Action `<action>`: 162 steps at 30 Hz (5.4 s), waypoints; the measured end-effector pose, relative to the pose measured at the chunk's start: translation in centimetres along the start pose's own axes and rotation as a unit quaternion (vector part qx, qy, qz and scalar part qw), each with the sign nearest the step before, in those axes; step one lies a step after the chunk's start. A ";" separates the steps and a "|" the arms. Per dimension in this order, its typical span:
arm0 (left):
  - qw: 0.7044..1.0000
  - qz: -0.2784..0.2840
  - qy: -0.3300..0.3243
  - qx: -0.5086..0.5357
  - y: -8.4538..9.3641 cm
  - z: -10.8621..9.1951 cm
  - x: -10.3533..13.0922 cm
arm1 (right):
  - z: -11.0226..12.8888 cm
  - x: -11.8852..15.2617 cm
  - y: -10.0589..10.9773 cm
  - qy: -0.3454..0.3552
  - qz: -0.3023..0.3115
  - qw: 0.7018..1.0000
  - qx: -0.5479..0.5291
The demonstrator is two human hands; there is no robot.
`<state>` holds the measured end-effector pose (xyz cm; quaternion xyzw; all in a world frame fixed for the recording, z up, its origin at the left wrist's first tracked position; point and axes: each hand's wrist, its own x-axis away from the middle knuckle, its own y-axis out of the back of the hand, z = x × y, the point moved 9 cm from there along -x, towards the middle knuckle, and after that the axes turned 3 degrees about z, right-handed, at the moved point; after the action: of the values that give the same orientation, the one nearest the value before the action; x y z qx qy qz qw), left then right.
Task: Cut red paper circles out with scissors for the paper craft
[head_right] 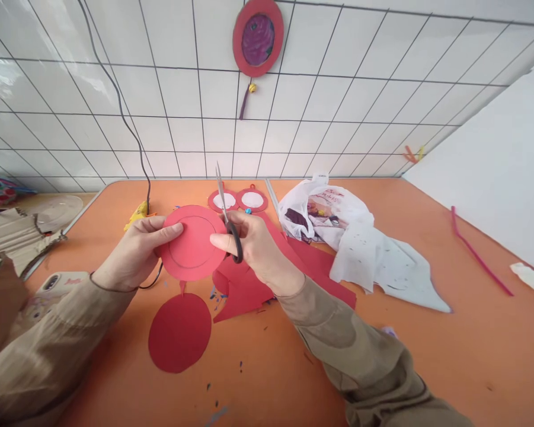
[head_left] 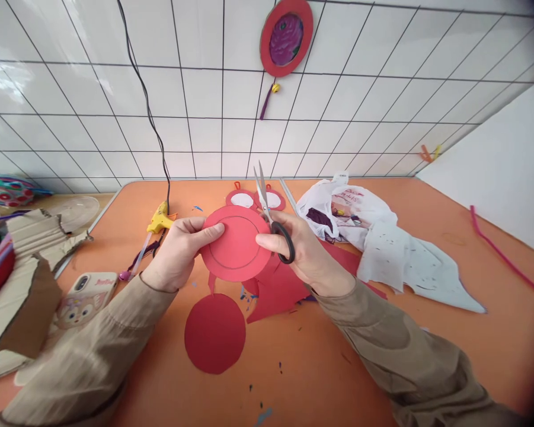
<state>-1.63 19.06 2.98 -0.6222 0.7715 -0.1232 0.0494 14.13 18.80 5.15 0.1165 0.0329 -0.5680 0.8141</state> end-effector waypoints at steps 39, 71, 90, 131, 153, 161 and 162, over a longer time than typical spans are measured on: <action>0.999 0.043 0.019 -0.009 -0.6 0.3 0.0 | 1.2 -0.4 4.1 0.026 -0.100 0.993 -0.065; 0.999 0.034 -0.015 0.004 -0.5 -0.1 -0.1 | 1.6 -0.3 0.5 0.068 0.062 0.994 -0.056; 0.998 0.062 -0.005 -0.019 -1.0 -0.6 0.3 | 2.2 0.3 1.8 0.038 0.128 0.991 0.014; 0.999 0.013 -0.033 -0.013 -0.8 -0.4 0.1 | 1.1 0.0 1.1 0.047 -0.021 0.998 -0.042; 0.999 0.042 -0.021 -0.021 -1.2 -0.1 0.0 | 1.1 0.1 2.2 0.061 -0.077 0.995 -0.021; 0.999 0.039 -0.012 -0.017 -0.8 0.1 -0.2 | 1.3 0.0 2.3 0.071 -0.067 0.995 -0.036; 0.999 0.036 -0.010 -0.019 -0.8 0.1 -0.2 | 1.4 0.0 2.3 0.069 -0.066 0.995 -0.040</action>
<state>-0.84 19.09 3.06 -0.5958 0.7952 -0.1006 0.0497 16.17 19.29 6.82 0.1206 0.1196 -0.6093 0.7745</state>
